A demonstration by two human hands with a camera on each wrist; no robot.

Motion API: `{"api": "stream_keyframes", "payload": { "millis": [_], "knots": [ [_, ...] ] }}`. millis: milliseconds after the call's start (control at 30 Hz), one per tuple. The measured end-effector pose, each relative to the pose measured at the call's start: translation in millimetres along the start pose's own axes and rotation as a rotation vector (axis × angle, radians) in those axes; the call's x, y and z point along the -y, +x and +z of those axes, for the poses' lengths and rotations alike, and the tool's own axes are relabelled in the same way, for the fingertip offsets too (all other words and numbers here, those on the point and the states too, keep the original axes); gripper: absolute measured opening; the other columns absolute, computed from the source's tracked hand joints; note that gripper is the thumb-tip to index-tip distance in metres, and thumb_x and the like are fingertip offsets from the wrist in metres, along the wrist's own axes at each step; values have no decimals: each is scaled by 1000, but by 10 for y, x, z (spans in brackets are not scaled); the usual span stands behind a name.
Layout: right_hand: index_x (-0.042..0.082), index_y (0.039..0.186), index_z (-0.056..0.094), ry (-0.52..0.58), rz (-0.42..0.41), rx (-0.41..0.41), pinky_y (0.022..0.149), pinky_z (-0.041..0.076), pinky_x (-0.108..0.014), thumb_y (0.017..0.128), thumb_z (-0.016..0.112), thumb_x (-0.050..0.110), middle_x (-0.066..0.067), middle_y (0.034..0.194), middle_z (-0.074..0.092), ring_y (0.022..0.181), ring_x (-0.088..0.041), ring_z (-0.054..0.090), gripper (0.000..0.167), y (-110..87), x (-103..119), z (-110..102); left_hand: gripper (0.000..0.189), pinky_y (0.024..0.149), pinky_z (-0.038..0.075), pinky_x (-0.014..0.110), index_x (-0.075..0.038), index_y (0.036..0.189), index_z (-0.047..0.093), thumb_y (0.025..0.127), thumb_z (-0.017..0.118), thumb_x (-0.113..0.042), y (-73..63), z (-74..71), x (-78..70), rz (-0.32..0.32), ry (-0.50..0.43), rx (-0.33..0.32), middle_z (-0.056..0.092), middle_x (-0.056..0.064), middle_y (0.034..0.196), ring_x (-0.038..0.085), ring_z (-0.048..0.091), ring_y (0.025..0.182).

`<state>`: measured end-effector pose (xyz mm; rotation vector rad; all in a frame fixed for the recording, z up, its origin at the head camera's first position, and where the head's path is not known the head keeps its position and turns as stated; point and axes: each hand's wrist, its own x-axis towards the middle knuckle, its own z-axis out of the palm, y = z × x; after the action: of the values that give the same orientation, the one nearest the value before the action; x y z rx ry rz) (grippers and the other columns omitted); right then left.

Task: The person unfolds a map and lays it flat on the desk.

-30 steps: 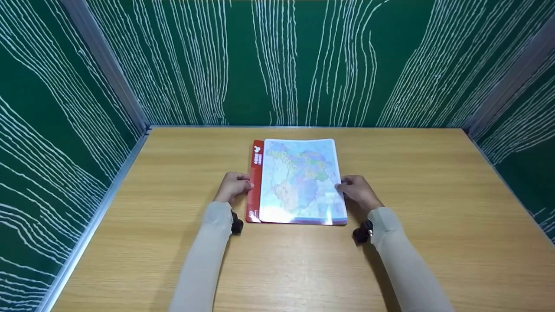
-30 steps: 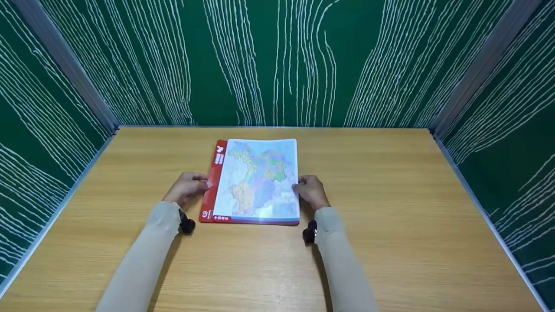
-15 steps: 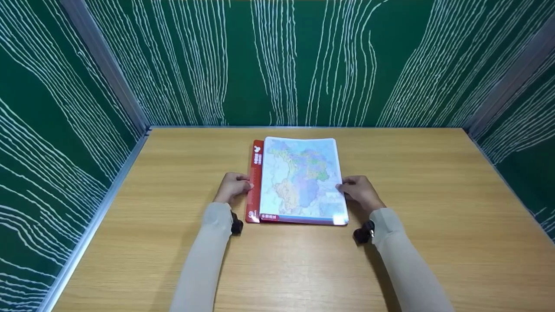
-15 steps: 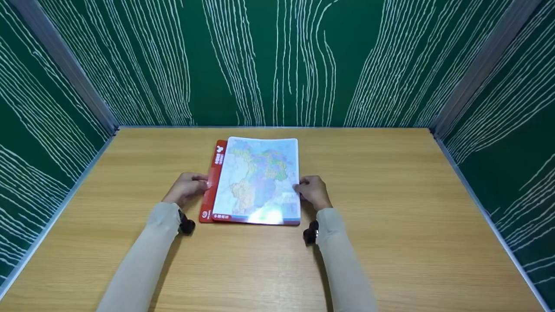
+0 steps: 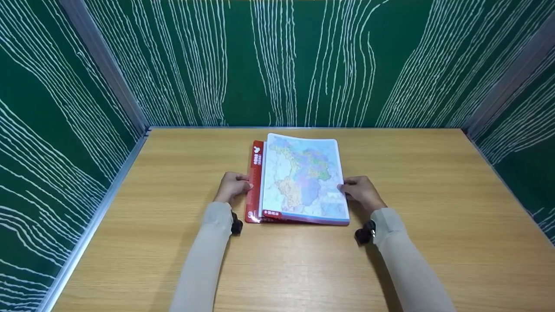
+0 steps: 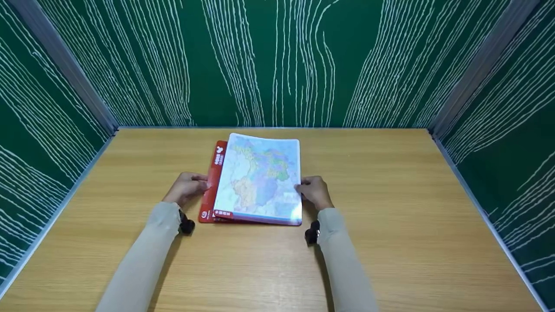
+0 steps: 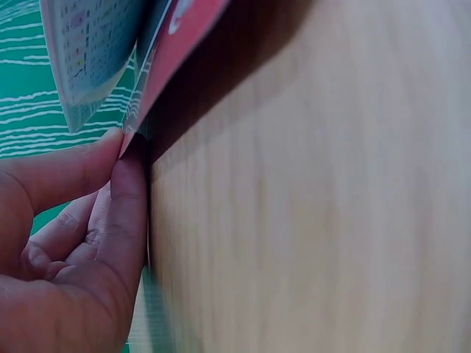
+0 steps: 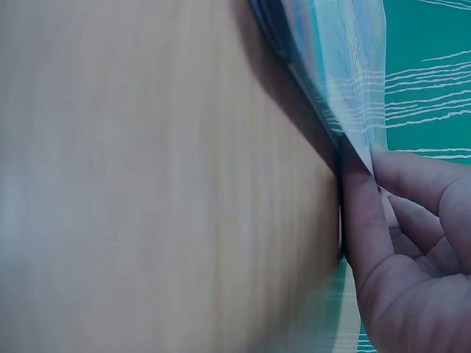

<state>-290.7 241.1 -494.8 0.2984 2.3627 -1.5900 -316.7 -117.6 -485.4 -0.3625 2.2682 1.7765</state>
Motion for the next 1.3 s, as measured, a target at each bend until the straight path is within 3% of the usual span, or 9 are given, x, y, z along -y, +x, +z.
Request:
{"api": "stream_keyframes", "payload": {
  "millis": [167, 367, 633, 1033, 1300],
  "knots": [
    [-7, 133, 51, 14, -13, 13, 90, 54, -31, 96, 57, 13, -23, 128, 58, 106, -19, 62, 43, -13, -10, -4, 36, 66, 55, 22, 7, 113, 65, 78, 62, 13, 9, 7, 2, 7, 16, -7, 64, 21, 112, 17, 61, 81],
    [-11, 139, 41, 14, -58, 35, 97, 51, -36, 96, 55, 12, -29, 136, 50, 124, -33, 53, 51, -26, -21, -15, 36, 62, 51, 20, 7, 110, 67, 75, 62, 11, 5, 6, -4, 26, 69, -21, 67, 19, 109, 15, 60, 78],
    [-9, 137, 46, 3, -38, 22, 94, 53, -35, 95, 57, 12, -27, 134, 53, 116, -27, 58, 48, -16, -13, -18, 35, 67, 55, 22, 6, 111, 67, 77, 65, 12, -2, -1, -8, 16, 56, -26, 67, 21, 110, 17, 64, 81],
    [-8, 139, 43, -6, -2, 20, 95, 52, -35, 95, 56, 13, -27, 136, 52, 117, -27, 58, 50, -16, -23, -64, 35, 74, 56, 28, 3, 115, 66, 81, 62, 8, 9, -78, 0, -45, 61, -22, 65, 19, 117, 20, 62, 88],
    [-9, 137, 45, -23, -38, 27, 96, 51, -37, 96, 56, 14, -28, 134, 52, 119, -29, 56, 49, -27, -39, -67, 33, 68, 57, 25, 8, 113, 65, 79, 62, 11, -1, -99, 9, -8, 29, -25, 66, 20, 108, 14, 63, 75]
  ]
}}
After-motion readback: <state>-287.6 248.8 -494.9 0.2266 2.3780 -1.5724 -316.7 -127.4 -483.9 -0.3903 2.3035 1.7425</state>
